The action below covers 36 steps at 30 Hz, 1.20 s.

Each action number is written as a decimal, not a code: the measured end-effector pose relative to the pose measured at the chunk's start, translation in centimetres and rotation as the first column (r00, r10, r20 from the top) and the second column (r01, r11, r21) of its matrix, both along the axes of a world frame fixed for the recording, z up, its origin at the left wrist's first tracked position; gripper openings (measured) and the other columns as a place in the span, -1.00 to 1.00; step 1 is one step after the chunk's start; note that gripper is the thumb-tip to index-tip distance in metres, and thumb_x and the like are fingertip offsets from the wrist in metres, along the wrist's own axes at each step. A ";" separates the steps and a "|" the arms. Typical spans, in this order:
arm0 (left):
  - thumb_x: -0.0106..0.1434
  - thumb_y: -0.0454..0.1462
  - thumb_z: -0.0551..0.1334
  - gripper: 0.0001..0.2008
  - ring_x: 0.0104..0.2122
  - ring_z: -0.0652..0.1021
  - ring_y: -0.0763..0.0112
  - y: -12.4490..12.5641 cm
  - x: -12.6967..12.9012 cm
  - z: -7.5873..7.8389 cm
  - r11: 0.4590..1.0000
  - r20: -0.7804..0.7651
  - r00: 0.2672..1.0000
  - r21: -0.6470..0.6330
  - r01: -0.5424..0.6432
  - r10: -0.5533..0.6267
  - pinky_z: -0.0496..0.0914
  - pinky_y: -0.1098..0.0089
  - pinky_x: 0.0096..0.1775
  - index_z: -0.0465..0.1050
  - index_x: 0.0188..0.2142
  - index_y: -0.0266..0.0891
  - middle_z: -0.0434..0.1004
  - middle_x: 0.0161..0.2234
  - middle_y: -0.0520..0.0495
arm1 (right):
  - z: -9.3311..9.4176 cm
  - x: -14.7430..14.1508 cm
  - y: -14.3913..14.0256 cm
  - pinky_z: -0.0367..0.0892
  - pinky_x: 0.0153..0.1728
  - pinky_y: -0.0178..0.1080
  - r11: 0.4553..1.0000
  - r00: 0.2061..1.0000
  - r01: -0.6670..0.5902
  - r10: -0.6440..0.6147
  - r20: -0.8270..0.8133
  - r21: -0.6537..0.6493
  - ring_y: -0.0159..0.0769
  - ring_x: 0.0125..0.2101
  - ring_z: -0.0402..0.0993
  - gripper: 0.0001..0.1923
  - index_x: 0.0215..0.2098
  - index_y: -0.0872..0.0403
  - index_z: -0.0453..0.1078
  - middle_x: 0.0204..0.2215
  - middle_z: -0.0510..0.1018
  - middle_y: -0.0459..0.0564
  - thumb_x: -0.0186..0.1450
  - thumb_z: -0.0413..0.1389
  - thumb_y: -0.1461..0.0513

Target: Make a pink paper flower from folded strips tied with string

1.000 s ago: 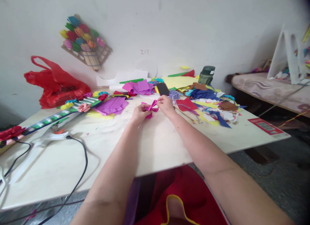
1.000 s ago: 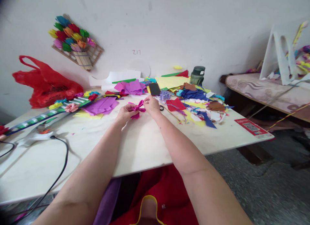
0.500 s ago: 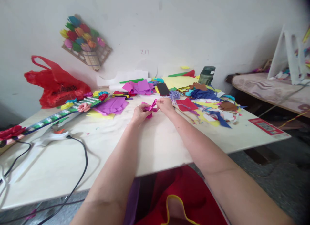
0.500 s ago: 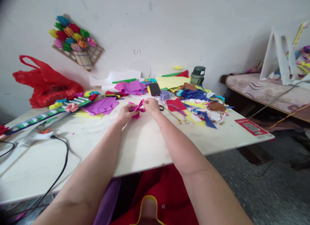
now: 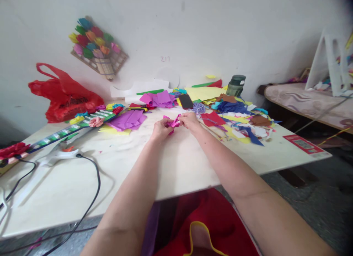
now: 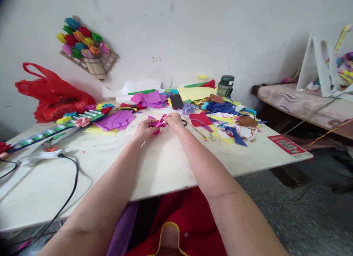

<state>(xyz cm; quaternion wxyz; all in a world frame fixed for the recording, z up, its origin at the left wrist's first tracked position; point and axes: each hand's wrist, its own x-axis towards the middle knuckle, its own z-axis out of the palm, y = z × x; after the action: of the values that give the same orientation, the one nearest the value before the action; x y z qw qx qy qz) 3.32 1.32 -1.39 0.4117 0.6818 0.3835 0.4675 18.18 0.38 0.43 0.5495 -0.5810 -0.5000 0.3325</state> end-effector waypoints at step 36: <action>-0.21 -0.24 0.40 -0.68 -0.64 0.42 0.50 -0.5 -0.3 0.5 0.983 0.109 0.994 -0.184 0.008 0.013 0.28 0.49 -0.55 0.47 -0.42 -0.36 0.45 -0.63 0.00 | 0.0 0.4 -0.3 0.14 -0.62 -0.43 0.943 0.932 -0.305 0.267 0.245 0.134 -0.50 -0.68 0.26 -0.90 -0.54 0.16 0.36 -0.75 0.33 -0.19 -0.02 0.06 0.26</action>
<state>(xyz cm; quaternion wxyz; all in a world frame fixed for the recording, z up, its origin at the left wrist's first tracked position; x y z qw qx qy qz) 2.97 0.82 -0.86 0.4930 0.6135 0.4027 0.4673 18.58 0.10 0.38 0.4829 -0.4862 -0.6645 0.2980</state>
